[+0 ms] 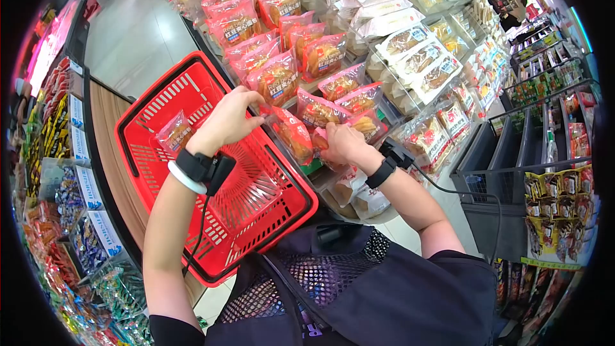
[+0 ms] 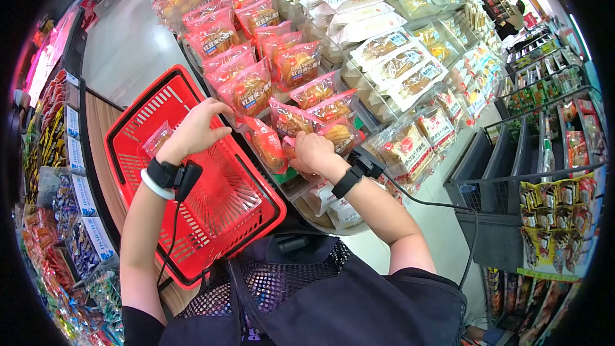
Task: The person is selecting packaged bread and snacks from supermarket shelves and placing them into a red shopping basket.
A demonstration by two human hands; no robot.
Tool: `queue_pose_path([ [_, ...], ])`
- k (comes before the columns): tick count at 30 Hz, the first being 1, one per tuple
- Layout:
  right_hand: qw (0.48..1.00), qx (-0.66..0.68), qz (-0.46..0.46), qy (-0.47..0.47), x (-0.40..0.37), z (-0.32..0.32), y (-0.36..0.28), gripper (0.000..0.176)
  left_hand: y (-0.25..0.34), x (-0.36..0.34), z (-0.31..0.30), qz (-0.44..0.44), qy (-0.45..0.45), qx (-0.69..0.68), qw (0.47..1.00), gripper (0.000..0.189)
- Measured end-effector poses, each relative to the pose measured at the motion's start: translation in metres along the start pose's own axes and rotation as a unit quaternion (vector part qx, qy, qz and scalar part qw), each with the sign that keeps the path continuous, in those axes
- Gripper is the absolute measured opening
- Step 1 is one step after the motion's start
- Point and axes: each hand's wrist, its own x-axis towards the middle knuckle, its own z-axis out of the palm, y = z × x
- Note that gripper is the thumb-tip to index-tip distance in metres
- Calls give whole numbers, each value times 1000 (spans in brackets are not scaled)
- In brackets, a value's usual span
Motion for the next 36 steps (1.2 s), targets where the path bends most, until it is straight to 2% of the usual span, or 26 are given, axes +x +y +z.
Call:
queue_pose_path([
  [1,1000,0,0,0,0,3,3,56,0,-5,0,-1,0,-7,1000,30],
  [5,991,-9,94,99,-1,1,17,48,-2,-18,-2,-26,-13,-16,999,32],
  [7,993,-22,46,106,-6,-14,26,43,-4,-22,-2,-17,-8,-18,1000,33],
  [8,997,-6,38,70,-1,-17,31,50,-1,-23,-5,-29,-10,-22,999,33],
  [9,997,-6,41,70,1,-10,31,50,1,-22,-7,-40,-11,-25,999,33],
  [11,991,-9,27,133,6,6,26,60,-5,-20,-3,-24,-3,-21,1000,33],
  [12,991,-42,32,125,1,9,17,65,-8,-20,-4,-11,6,-15,1000,33],
  [16,992,-6,75,101,4,9,19,69,-25,-29,-12,-42,23,-15,999,31],
  [19,991,-11,31,133,7,11,33,69,-62,-43,-23,-137,81,-50,986,27],
  [21,989,34,36,137,-2,6,26,71,-97,-55,-30,-176,126,10,976,28],
  [23,985,77,6,154,-5,13,20,79,-132,-67,-36,-258,133,-26,957,28],
  [26,983,71,-14,168,-7,25,8,82,-172,-82,-29,-326,182,47,927,35],
  [27,985,72,6,154,-4,26,7,81,-186,-84,-25,-349,210,83,909,38],
  [28,987,73,27,141,-1,26,8,79,-195,-87,-21,-375,207,98,898,44],
  [31,987,39,13,154,2,24,16,75,-218,-98,-2,-403,174,154,885,48],
  [32,989,24,41,141,-1,18,11,71,-229,-104,9,-402,167,167,885,46],
  [33,987,25,42,151,1,18,9,71,-236,-106,15,-395,161,179,886,44],
  [35,988,-17,33,147,2,24,16,60,-233,-105,20,-424,143,156,880,41],
  [36,983,-29,12,183,2,33,19,57,-233,-105,24,-433,140,172,874,39],
])
